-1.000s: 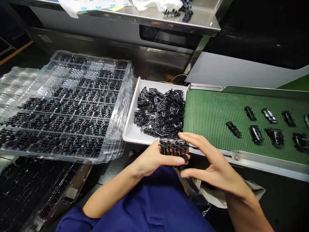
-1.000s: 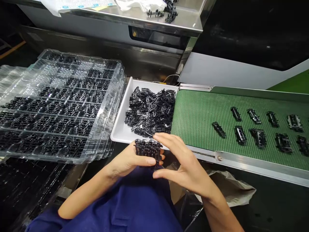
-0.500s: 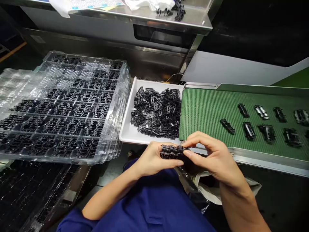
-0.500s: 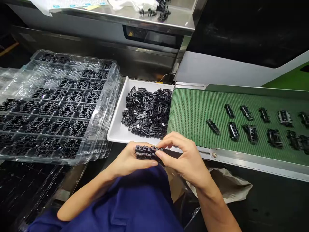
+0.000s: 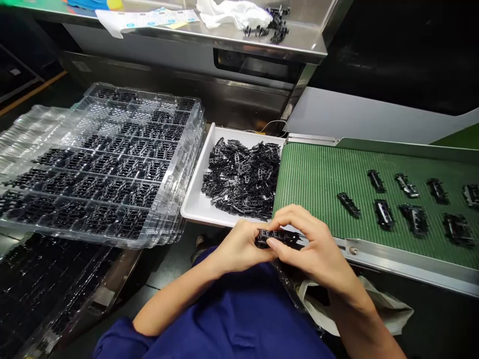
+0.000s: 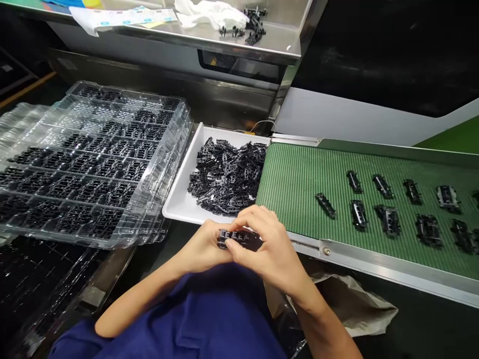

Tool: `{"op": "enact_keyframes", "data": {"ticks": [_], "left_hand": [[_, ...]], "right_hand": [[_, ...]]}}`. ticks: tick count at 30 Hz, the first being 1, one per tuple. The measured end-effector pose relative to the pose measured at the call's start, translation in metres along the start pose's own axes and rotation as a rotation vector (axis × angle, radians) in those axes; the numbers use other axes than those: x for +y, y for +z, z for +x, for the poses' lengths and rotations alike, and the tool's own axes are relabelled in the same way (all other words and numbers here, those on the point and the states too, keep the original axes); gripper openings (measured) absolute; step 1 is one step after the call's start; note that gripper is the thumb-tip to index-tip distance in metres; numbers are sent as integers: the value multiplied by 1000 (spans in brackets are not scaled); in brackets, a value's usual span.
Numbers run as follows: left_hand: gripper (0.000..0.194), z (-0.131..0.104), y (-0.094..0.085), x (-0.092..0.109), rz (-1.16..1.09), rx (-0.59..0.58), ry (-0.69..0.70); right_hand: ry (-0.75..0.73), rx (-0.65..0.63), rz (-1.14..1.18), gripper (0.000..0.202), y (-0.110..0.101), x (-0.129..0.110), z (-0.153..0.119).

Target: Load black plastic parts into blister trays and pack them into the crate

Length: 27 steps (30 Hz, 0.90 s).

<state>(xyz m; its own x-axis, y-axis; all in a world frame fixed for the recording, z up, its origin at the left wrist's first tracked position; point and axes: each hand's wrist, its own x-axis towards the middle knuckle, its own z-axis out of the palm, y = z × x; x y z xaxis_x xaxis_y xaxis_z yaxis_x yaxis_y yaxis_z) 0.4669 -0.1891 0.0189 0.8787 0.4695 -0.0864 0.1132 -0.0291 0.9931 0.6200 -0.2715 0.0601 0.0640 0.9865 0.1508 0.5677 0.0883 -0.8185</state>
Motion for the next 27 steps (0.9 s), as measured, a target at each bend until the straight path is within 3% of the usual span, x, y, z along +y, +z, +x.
{"op": "enact_keyframes", "data": {"ticks": [4, 9, 11, 13, 16, 20, 23, 27], "left_hand": [[11, 3, 6, -1, -78, 87, -7], [39, 2, 7, 2, -475, 300, -44], [39, -3, 3, 3, -464, 387, 8], [38, -11, -6, 4, -362, 430, 96], [42, -31, -26, 7, -126, 413, 148], [64, -60, -59, 13, 181, 388, 72], [90, -83, -88, 17, 383, 471, -22], [103, -111, -139, 17, 483, 530, -82]], "right_hand": [[6, -17, 156, 9, -2, 13, 1], [192, 211, 619, 22, 10, 41, 5], [286, 124, 757, 29, 20, 46, 12], [323, -52, 901, 33, 32, 45, 23], [316, -358, 1034, 36, 50, 35, 43], [168, -672, 1020, 63, 75, 14, 74], [48, -752, 952, 62, 99, -4, 100], [11, -682, 913, 59, 144, -37, 133]]}}
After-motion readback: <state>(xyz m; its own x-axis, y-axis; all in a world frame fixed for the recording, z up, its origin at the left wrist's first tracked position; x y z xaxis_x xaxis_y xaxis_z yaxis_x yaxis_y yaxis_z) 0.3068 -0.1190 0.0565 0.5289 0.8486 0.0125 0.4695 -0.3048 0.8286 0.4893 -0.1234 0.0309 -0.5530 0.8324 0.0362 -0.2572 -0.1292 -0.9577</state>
